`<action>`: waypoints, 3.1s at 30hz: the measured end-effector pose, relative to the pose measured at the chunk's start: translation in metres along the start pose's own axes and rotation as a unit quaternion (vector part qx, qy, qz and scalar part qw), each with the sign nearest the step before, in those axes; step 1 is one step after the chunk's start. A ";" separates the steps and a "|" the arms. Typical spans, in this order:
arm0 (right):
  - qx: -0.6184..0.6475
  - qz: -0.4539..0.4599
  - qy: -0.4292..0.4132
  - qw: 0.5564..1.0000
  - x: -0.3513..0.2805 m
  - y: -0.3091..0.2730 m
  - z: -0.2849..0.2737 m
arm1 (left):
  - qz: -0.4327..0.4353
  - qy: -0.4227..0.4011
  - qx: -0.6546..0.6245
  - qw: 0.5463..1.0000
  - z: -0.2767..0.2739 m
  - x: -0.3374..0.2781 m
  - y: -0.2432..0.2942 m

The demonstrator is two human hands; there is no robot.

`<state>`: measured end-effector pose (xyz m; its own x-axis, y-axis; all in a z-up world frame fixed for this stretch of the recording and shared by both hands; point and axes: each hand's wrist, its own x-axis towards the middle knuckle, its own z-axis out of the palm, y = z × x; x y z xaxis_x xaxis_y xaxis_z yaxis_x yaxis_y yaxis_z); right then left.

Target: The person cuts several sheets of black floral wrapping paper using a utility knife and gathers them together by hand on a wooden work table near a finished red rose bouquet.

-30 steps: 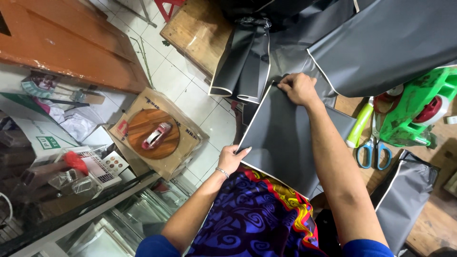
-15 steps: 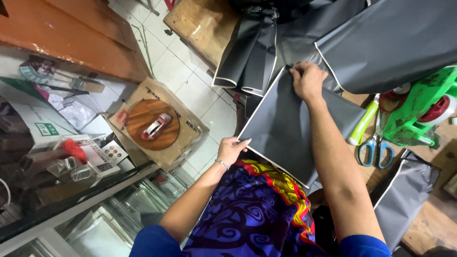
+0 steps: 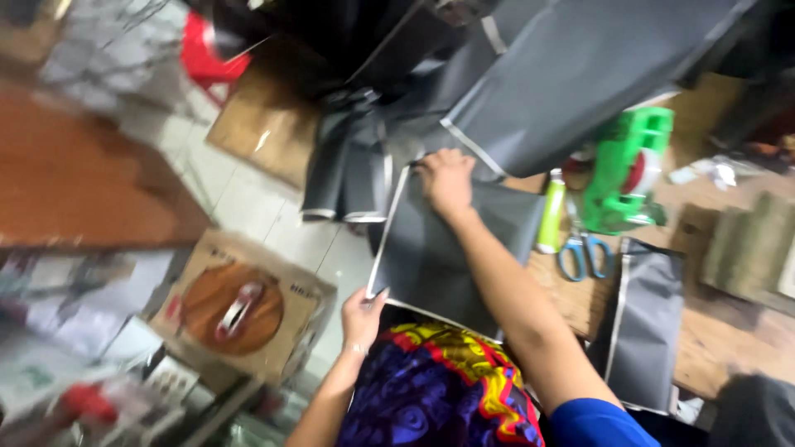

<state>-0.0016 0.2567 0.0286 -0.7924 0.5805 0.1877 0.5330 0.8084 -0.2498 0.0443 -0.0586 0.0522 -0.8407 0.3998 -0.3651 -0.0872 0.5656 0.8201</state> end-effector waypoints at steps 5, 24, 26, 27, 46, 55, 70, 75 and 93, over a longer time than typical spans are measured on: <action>0.053 -0.033 0.054 0.997 0.004 0.001 -0.001 | 0.429 0.167 0.209 0.863 0.001 -0.011 0.065; 0.108 -0.003 0.043 0.993 -0.036 0.028 -0.073 | 0.492 -0.194 0.379 0.759 0.151 0.057 0.079; 0.126 0.017 0.095 0.987 -0.069 0.059 -0.077 | 0.506 -0.184 0.384 0.750 0.147 0.045 0.098; 0.136 0.068 0.142 0.978 -0.087 0.084 -0.068 | 0.489 -0.192 0.418 0.741 0.146 0.040 0.109; 0.013 0.357 -0.059 0.932 -0.119 0.176 -0.082 | 0.383 -0.235 0.447 0.774 0.145 0.007 0.137; 0.188 0.352 -0.009 0.917 -0.215 0.141 -0.173 | 0.409 -0.220 0.453 0.761 0.146 0.010 0.130; 0.417 0.568 0.151 0.693 -0.344 0.035 -0.062 | 0.458 -0.263 0.467 0.709 0.180 0.055 0.118; 0.466 0.567 0.191 0.652 -0.347 0.020 -0.062 | 0.459 -0.267 0.498 0.686 0.168 0.033 0.158; 0.468 0.543 0.126 0.686 -0.327 0.062 -0.044 | 0.406 -0.295 0.508 0.700 0.170 0.022 0.156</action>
<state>0.3038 0.1216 -0.0067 0.0611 0.8842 -0.4630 0.2512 -0.4626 -0.8503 0.1034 0.1613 0.0973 0.0007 0.9457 -0.3249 0.9687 0.0800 0.2350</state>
